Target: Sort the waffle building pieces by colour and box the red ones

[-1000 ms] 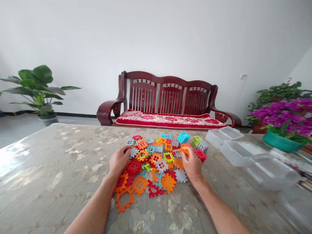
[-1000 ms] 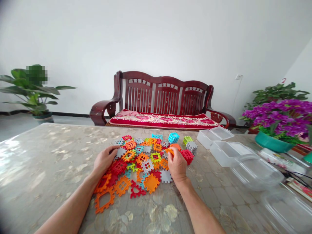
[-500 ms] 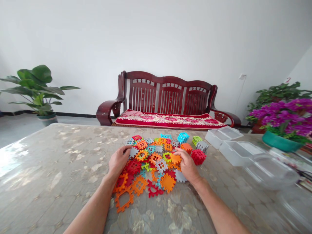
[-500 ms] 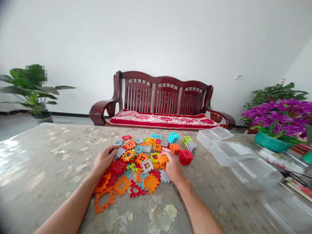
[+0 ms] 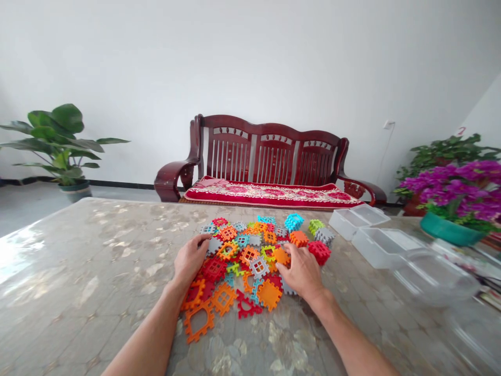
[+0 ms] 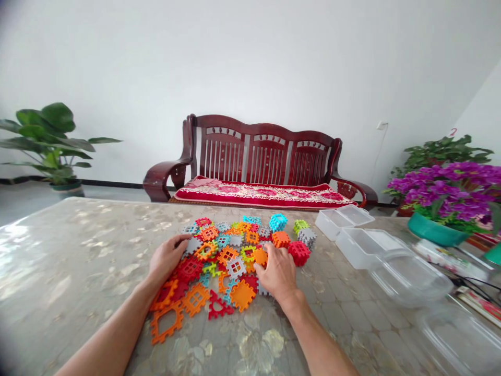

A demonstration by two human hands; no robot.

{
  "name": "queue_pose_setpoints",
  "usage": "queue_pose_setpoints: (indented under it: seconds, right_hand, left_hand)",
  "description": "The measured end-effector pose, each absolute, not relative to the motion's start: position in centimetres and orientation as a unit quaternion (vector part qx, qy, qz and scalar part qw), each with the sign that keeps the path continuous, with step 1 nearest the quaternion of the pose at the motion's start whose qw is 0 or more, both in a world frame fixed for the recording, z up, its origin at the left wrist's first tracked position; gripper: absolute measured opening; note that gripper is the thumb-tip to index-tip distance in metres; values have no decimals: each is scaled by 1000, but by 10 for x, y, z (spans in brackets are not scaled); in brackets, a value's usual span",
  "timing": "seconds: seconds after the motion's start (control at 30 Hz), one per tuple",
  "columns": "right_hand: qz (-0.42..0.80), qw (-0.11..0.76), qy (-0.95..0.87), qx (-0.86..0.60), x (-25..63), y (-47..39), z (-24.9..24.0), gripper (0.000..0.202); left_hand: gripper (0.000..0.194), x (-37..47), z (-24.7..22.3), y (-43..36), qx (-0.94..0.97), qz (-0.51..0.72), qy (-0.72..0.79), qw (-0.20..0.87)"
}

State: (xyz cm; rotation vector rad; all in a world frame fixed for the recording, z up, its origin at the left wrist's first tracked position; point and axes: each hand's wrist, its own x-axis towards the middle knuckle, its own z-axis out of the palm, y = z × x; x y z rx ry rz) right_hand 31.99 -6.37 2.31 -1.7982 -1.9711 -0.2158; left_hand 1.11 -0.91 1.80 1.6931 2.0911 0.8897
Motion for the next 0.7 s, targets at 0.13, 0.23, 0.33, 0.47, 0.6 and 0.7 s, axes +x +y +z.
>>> queue_pose_setpoints:
  seconds: [0.13,0.23,0.33,0.47,0.6,0.7]
  right_hand:
    - [-81,233,-712,-658,319,-62,20,43]
    - [-93,264,-701,-656,324,-59,27,40]
    - [-135,279,-666,-678,338,-52,43,42]
    - [-196,236,-614,-728,361,-38,63,45]
    - [-188,199,-607,-746,372,-25,64,48]
    - [-176,186,-616,-744,373,-19,58,47]
  left_hand:
    - [35,12,18,-9,592,318,725,147]
    - [34,11,18,-9,591,318,727,148]
    - [34,11,17,-8,590,318,727,152]
    - [35,10,14,-6,588,320,726,157]
    - [34,8,10,-4,594,329,718,155]
    - [34,7,9,-4,595,331,717,151]
